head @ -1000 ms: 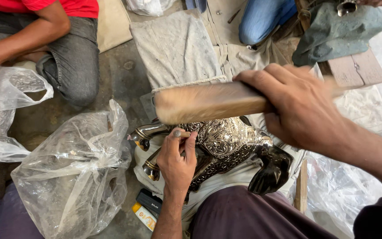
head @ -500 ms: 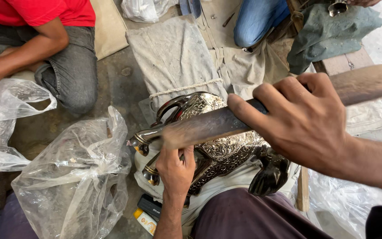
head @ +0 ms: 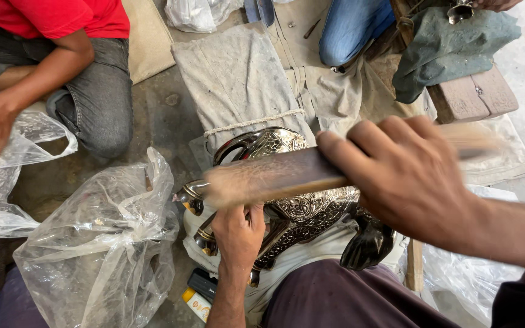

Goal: The person sits on the floor and uses a wooden mallet and a small metal chisel to repeatedly strike and emboss intricate patterns into a silver elephant figurine resting on their lap. The person adjusts the chisel position frequently to work on different areas of the figurine's body.

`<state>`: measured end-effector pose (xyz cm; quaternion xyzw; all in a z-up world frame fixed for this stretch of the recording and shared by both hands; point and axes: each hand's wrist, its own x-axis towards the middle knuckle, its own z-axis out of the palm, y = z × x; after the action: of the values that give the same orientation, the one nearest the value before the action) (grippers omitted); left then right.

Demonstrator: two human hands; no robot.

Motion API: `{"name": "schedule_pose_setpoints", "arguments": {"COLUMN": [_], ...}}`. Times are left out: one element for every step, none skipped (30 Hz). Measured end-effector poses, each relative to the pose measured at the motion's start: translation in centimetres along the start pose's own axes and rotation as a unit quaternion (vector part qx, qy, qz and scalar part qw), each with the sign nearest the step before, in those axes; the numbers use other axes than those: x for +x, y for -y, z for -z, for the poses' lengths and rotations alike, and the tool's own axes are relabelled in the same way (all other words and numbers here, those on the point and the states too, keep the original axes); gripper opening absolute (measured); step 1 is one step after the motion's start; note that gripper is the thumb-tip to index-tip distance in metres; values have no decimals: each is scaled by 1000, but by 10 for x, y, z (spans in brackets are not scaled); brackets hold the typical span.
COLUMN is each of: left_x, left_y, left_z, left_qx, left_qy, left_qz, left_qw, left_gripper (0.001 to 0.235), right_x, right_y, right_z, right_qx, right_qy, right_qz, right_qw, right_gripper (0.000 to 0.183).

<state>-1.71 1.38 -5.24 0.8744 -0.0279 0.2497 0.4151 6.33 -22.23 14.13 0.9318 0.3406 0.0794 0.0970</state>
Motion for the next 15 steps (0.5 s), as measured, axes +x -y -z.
{"name": "schedule_pose_setpoints", "arguments": {"left_x": [1,2,2,2,1,2,5,9,11,14,15,15,15,16,17], "left_y": [2,3,4,3,1,-1,-1,-2,-5,-8,-13,-18,-22,-25,-26], "left_z": [0,-1,-1,-1,0,1,2,2,3,4,5,6,7,8,8], "left_qx": [-7,-14,-21,-17,-14,-9,6,20,33,35,36,36,12,-11,-34], "left_qy": [15,33,51,54,57,60,26,-8,-41,-26,-11,5,-1,-9,-17], "left_qz": [12,23,35,49,64,78,21,-36,-94,-48,-1,45,51,54,58], "left_qw": [1000,999,998,997,996,995,999,999,994,998,999,998,999,998,998], "left_gripper": [12,11,10,14,18,22,16,9,3,8,12,16,16,17,18], "right_x": [-2,-3,-5,-6,-7,-7,-5,-3,-2,-1,1,1,-2,-5,-9], "right_y": [-1,-2,-2,-2,-3,-2,-3,-2,-2,-2,-1,0,0,-1,-1], "right_z": [-1,-2,-3,-3,-2,-1,-1,-2,-3,-6,-10,-15,-20,-26,-34], "right_qx": [-4,-7,-11,-56,-101,-146,-72,3,77,79,82,84,52,20,-12], "right_qy": [-37,-73,-109,-102,-95,-89,-110,-130,-149,-131,-112,-92,-67,-44,-22], "right_qz": [11,20,29,33,37,41,38,35,32,15,-1,-17,-25,-32,-40], "right_qw": [999,997,994,993,990,984,991,991,985,988,990,992,996,998,999], "right_gripper": [28,28,29,31,34,36,34,31,29,32,35,39,41,43,45]}}
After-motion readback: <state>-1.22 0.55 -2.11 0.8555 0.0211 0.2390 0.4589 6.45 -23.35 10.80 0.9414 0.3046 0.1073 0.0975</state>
